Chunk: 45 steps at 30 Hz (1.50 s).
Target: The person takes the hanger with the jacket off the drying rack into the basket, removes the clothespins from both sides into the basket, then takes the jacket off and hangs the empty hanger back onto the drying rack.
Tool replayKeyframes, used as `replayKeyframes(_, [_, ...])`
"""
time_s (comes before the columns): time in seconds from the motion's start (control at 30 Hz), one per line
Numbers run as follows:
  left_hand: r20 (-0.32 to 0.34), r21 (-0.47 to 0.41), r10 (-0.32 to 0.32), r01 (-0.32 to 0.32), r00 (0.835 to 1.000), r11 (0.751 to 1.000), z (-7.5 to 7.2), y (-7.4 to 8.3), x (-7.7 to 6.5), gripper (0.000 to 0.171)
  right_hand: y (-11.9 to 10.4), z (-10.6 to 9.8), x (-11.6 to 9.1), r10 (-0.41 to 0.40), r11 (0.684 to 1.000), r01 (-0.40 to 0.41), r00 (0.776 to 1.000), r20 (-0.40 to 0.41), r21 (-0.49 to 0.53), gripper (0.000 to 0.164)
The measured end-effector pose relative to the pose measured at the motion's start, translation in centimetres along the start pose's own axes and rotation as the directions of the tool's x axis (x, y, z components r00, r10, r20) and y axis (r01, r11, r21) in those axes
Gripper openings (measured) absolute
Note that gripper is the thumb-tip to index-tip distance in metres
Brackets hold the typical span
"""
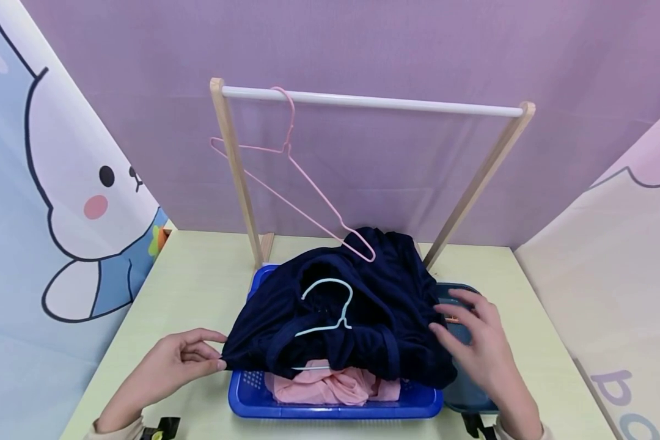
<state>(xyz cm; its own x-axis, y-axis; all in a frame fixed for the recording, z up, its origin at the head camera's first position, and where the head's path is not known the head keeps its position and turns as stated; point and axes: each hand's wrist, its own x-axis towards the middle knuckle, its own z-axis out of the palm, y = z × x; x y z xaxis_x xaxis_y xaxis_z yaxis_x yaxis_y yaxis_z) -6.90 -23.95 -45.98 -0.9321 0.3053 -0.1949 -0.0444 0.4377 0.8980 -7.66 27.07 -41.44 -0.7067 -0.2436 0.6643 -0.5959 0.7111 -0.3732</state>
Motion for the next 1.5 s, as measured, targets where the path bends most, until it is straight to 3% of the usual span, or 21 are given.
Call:
replayKeyframes(0.17, [-0.004, 0.0, -0.003, 0.003, 1.0, 1.0, 0.0, 0.0, 0.0, 0.047, -1.8, 0.9, -0.1, -0.05, 0.998, 0.044, 0.992, 0.113, 0.053, 0.041])
replayKeyframes(0.33, [-0.003, -0.003, 0.001, -0.001, 1.0, 1.0, 0.0, 0.1, 0.0, 0.046, -2.3, 1.7, -0.4, -0.078, 0.994, 0.065, 0.983, 0.164, 0.087, 0.04])
replayKeyframes(0.5, [-0.002, -0.011, 0.015, -0.015, 1.0, 1.0, 0.0, 0.1, 0.0, 0.043, -2.1, 2.1, -0.5, -0.09, 0.991, 0.072, 0.983, 0.163, 0.112, 0.036])
replayKeyframes(0.67, [-0.004, -0.002, 0.068, -0.068, 0.998, 0.998, 0.0, 0.1, -0.2, 0.028, -2.1, 2.6, -0.5, -0.117, 0.988, 0.102, 0.985, 0.13, 0.116, 0.035])
replayKeyframes(0.8, [-0.024, 0.055, 0.094, -0.093, 0.995, 0.994, 0.1, 0.5, -0.2, 0.02, -2.3, 2.8, -0.4, -0.14, 0.984, 0.129, 0.986, 0.095, 0.12, 0.036])
replayKeyframes(1.03, [-0.074, 0.17, 0.083, -0.07, 0.994, 0.983, 0.5, 2.0, -0.6, 0.007, -2.4, 3.0, -0.4, -0.114, 0.988, 0.103, 0.989, 0.098, 0.112, 0.037])
replayKeyframes(1.2, [-0.111, 0.311, 0.193, -0.15, 0.975, 0.938, 0.8, 3.3, -0.9, 0.011, -2.2, 3.2, -0.5, -0.097, 0.986, 0.085, 0.992, 0.086, 0.142, 0.037])
replayKeyframes(1.4, [-0.146, 0.496, 0.3, -0.193, 0.943, 0.846, 1.7, 4.6, -1.1, 0.014, -1.9, 3.5, -0.5, -0.085, 0.985, 0.071, 0.993, 0.086, 0.156, 0.037])
replayKeyframes(1.5, [-0.145, 0.578, 0.314, -0.177, 0.938, 0.797, 2.2, 5.3, -1.0, 0.013, -1.8, 3.6, -0.5, -0.084, 0.985, 0.07, 0.993, 0.088, 0.157, 0.037])
